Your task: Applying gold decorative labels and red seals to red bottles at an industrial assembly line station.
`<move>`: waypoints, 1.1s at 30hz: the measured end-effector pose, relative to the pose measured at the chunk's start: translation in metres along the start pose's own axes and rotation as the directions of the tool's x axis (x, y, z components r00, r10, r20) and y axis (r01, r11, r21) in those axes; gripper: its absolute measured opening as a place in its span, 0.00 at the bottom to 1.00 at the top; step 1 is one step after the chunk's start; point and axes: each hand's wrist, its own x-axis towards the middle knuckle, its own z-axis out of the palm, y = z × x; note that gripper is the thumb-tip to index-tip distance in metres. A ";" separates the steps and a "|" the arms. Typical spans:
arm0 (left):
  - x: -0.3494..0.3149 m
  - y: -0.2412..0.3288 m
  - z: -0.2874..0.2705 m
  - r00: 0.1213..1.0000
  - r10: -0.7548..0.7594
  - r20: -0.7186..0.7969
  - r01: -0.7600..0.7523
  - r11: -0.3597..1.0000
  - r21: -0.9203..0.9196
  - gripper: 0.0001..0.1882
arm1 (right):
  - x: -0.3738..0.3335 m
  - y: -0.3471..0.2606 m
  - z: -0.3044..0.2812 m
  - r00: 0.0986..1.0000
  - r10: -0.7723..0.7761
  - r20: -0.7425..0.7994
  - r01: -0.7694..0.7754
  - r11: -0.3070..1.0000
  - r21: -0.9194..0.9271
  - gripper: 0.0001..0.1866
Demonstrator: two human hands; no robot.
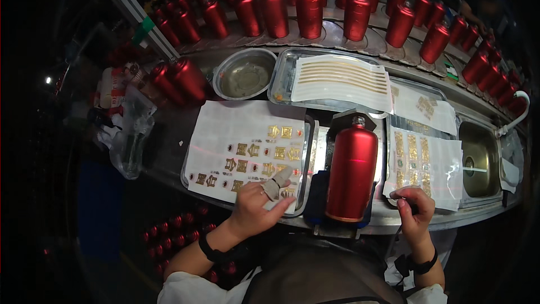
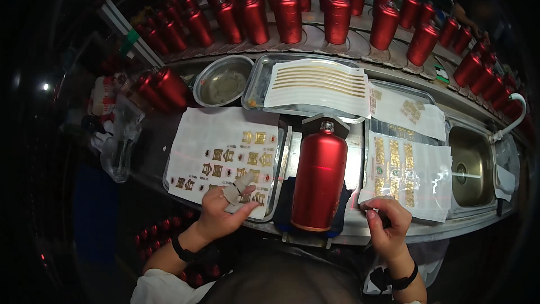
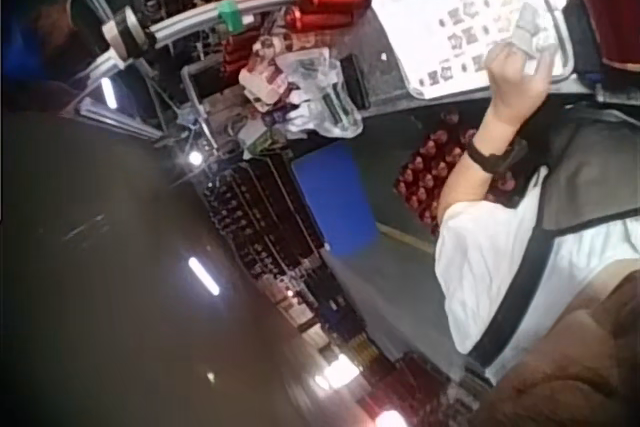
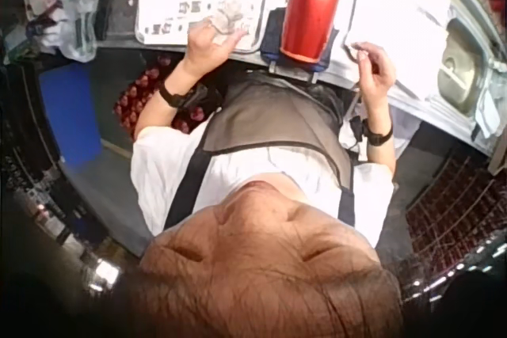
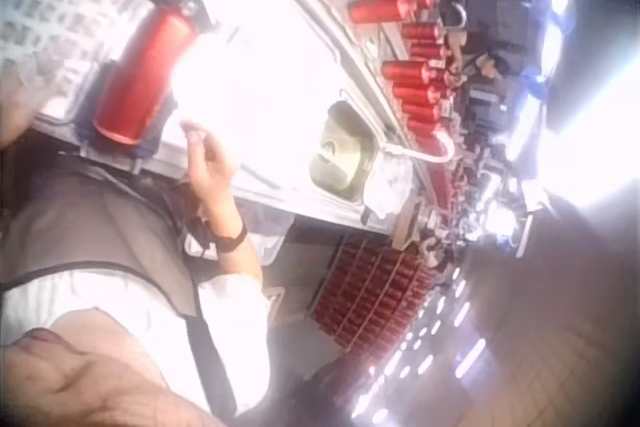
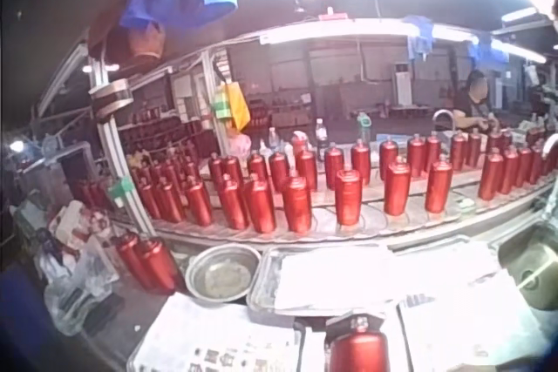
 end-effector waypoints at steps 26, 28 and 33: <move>0.025 -0.013 0.040 0.954 -0.297 -0.045 0.292 0.952 -0.092 0.15 | 0.024 0.027 -0.045 0.984 0.170 -0.045 -0.176 0.944 -0.281 0.07; 0.029 -0.017 0.046 0.945 -0.326 -0.017 0.322 0.939 -0.124 0.16 | 0.034 0.034 -0.057 0.972 0.224 -0.065 -0.232 0.911 -0.341 0.07; 0.037 -0.012 0.050 0.917 -0.398 0.009 0.393 0.902 -0.178 0.16 | 0.074 0.073 -0.088 0.951 0.284 -0.120 -0.308 0.872 -0.380 0.10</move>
